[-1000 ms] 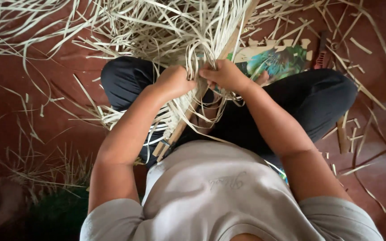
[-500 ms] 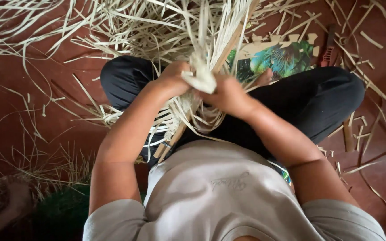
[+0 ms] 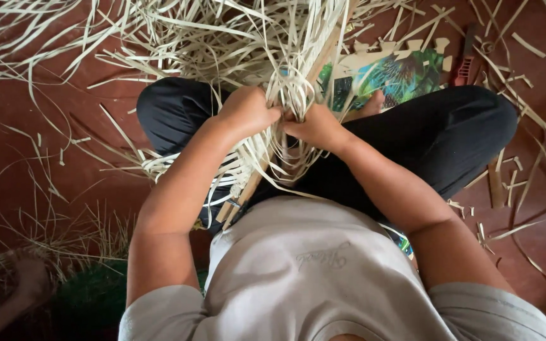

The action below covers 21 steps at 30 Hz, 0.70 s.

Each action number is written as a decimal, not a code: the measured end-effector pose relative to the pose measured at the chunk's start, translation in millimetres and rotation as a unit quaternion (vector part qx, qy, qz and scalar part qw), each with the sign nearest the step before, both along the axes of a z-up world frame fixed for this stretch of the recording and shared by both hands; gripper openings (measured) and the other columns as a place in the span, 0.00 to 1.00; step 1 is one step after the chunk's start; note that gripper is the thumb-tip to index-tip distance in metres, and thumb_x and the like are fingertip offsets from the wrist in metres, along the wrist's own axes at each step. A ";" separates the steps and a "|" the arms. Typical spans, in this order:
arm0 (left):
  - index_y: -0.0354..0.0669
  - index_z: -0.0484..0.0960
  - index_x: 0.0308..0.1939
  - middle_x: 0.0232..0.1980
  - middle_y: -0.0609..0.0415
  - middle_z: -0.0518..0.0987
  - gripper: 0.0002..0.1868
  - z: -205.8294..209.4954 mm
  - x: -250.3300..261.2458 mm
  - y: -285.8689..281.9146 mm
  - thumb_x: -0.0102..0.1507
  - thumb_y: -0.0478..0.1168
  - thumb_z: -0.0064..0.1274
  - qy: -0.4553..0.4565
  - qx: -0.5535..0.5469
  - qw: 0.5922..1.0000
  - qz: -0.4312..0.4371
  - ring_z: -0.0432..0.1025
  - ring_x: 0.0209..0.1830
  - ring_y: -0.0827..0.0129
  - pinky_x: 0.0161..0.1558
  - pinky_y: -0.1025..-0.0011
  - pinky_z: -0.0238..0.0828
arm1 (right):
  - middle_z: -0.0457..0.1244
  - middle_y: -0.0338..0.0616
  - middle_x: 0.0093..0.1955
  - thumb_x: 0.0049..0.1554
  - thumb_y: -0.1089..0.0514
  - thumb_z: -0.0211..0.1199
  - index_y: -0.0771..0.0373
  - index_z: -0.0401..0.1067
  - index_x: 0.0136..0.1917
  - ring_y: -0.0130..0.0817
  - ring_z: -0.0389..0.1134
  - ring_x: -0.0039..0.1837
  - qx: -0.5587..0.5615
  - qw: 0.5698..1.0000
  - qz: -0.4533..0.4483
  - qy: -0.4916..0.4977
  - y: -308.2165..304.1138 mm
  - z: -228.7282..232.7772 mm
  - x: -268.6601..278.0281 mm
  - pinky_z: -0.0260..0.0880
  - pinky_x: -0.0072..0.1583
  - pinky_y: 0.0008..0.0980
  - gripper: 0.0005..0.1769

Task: A person sitting on the floor weaves long, thin strips of natural material into a mat-like structure.

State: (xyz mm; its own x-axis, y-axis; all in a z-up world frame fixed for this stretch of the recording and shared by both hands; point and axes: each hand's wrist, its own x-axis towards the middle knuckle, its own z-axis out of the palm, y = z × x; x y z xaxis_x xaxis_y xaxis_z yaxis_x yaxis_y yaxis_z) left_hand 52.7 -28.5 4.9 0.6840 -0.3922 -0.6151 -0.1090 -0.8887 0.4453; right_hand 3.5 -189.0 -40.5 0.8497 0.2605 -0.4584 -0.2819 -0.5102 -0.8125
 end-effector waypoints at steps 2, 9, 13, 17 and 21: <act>0.26 0.76 0.32 0.33 0.35 0.75 0.24 1.6 -0.9 -1.4 0.56 0.51 0.43 -0.018 0.010 1.000 -0.022 0.71 0.38 0.46 0.35 0.55 0.69 | 0.62 0.44 0.25 0.47 0.55 0.57 0.61 0.70 0.30 0.37 0.65 0.31 0.073 0.997 -0.029 0.014 -3.2 11.2 -2.0 0.64 0.39 0.32 0.09; 0.30 0.76 0.24 0.23 0.41 0.74 0.19 -20.6 -1.9 1.0 0.56 0.47 0.44 -0.070 0.013 0.994 -0.082 0.72 0.28 0.52 0.27 0.61 0.70 | 0.57 0.42 0.22 0.52 0.54 0.51 0.63 0.68 0.27 0.29 0.60 0.26 0.286 0.945 -0.133 0.087 -4.0 -4.9 29.6 0.59 0.34 0.25 0.16; 0.32 0.76 0.23 0.22 0.41 0.73 0.15 -20.7 0.7 -4.3 0.50 0.44 0.49 -0.091 0.039 0.992 -0.076 0.67 0.19 0.47 0.24 0.60 0.64 | 0.58 0.38 0.31 0.52 0.56 0.51 0.62 0.66 0.32 0.24 0.57 0.33 0.277 0.939 -0.186 0.086 -25.3 67.1 58.4 0.59 0.37 0.21 0.10; 0.42 0.75 0.24 0.24 0.52 0.73 0.07 -6.4 9.2 -5.9 0.51 0.41 0.45 0.007 -0.012 1.000 0.021 0.67 0.21 0.60 0.28 0.70 0.63 | 0.58 0.39 0.26 0.53 0.59 0.55 0.67 0.66 0.42 0.22 0.56 0.24 0.193 0.978 -0.072 -0.018 -30.6 64.7 57.3 0.57 0.26 0.18 0.08; 0.40 0.77 0.29 0.23 0.50 0.75 0.09 -1.7 12.8 -8.7 0.54 0.42 0.47 0.015 -0.021 0.999 0.022 0.69 0.18 0.65 0.21 0.72 0.62 | 0.60 0.38 0.26 0.55 0.54 0.53 0.59 0.71 0.41 0.19 0.52 0.22 -0.079 0.990 0.090 0.072 -19.6 60.9 49.3 0.52 0.24 0.16 0.09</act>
State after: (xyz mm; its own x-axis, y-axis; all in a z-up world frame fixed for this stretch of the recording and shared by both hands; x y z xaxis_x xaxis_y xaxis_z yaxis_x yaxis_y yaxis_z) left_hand 65.5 -37.2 3.2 0.6824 -0.3891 -0.6188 -0.0571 -0.8724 0.4855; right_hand 52.9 -208.5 20.3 0.7192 0.3172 -0.6182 -0.2809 -0.6810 -0.6763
